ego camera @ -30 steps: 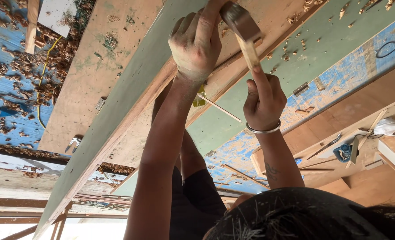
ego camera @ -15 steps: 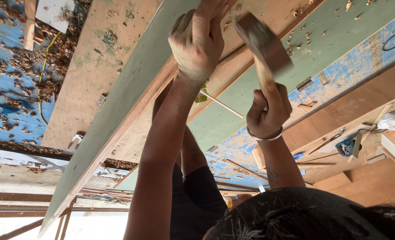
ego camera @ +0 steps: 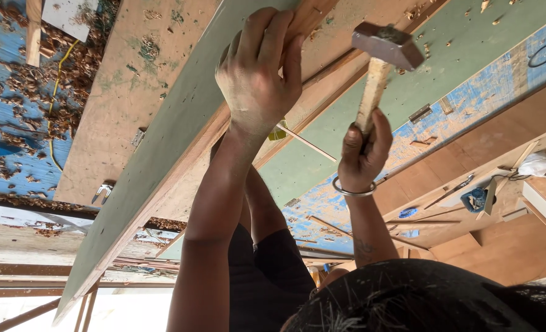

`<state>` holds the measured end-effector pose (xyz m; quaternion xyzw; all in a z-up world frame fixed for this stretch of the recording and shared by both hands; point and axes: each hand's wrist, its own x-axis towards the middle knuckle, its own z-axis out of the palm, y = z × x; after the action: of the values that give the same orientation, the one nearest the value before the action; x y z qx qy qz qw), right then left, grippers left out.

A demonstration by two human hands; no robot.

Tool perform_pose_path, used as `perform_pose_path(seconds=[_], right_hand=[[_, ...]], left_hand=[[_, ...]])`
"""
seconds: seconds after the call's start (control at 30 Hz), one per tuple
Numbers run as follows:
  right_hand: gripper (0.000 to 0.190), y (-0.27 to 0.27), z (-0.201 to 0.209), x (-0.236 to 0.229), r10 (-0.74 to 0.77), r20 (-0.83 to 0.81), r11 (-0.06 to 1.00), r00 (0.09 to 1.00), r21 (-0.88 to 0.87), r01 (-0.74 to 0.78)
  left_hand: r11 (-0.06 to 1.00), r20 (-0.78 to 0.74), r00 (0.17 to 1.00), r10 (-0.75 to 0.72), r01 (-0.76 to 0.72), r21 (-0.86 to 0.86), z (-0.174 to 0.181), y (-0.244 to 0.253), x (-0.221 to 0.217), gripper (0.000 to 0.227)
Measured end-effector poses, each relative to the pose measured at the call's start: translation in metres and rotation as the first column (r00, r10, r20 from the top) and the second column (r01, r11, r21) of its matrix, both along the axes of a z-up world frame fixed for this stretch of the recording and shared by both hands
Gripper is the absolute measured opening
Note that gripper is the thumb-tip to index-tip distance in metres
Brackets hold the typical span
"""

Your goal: Chiseling and hammering a wooden board as part of furniture assembly or renovation.

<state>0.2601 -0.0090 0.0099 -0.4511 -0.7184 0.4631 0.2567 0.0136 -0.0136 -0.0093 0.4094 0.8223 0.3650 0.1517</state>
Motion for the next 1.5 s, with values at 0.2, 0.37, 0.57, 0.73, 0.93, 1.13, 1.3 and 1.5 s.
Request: perform_pose_path(seconds=[0.2,0.37,0.57,0.73,0.93,1.13,1.3,1.5], right_hand=[[0.043,-0.021,0.005,0.001,-0.093,0.001,0.968,0.996,-0.234,0.090],[0.044,-0.010,0.007,-0.005,-0.042,0.041,0.990,0.998,-0.129,0.047],[0.043,0.019,0.024,-0.021,0.044,0.208,0.965,0.977,0.243,-0.096],[0.037,0.042,0.033,-0.036,0.206,0.251,0.860,0.946,0.414,-0.298],[0.029,0.041,0.050,-0.030,0.180,0.249,0.937,0.952,0.250,-0.242],[0.013,0.040,0.026,-0.026,0.215,0.427,0.915,0.878,0.226,-0.334],[0.028,0.040,0.035,-0.032,0.164,0.185,0.957,0.969,0.208,-0.201],[0.030,0.038,0.022,-0.033,0.182,0.280,0.942,0.942,0.226,-0.249]], left_hand=[[0.999,-0.014,1.000,-0.020,0.020,-0.027,-0.004,-0.002,0.004,0.025],[1.000,-0.028,1.000,-0.014,0.014,-0.007,-0.005,-0.003,0.006,0.025],[0.999,0.005,1.000,0.027,-0.027,-0.035,0.000,0.000,0.007,0.023],[0.999,-0.019,1.000,0.018,-0.019,-0.044,0.000,0.000,0.007,0.023],[0.997,-0.021,1.000,0.019,-0.021,-0.079,0.000,0.000,0.008,0.022],[0.999,-0.023,1.000,0.014,-0.015,-0.040,-0.002,0.001,0.009,0.022],[0.999,-0.012,0.999,0.032,-0.033,-0.043,0.001,0.001,0.007,0.021],[0.999,0.002,1.000,0.024,-0.024,-0.045,0.003,0.001,0.006,0.023]])
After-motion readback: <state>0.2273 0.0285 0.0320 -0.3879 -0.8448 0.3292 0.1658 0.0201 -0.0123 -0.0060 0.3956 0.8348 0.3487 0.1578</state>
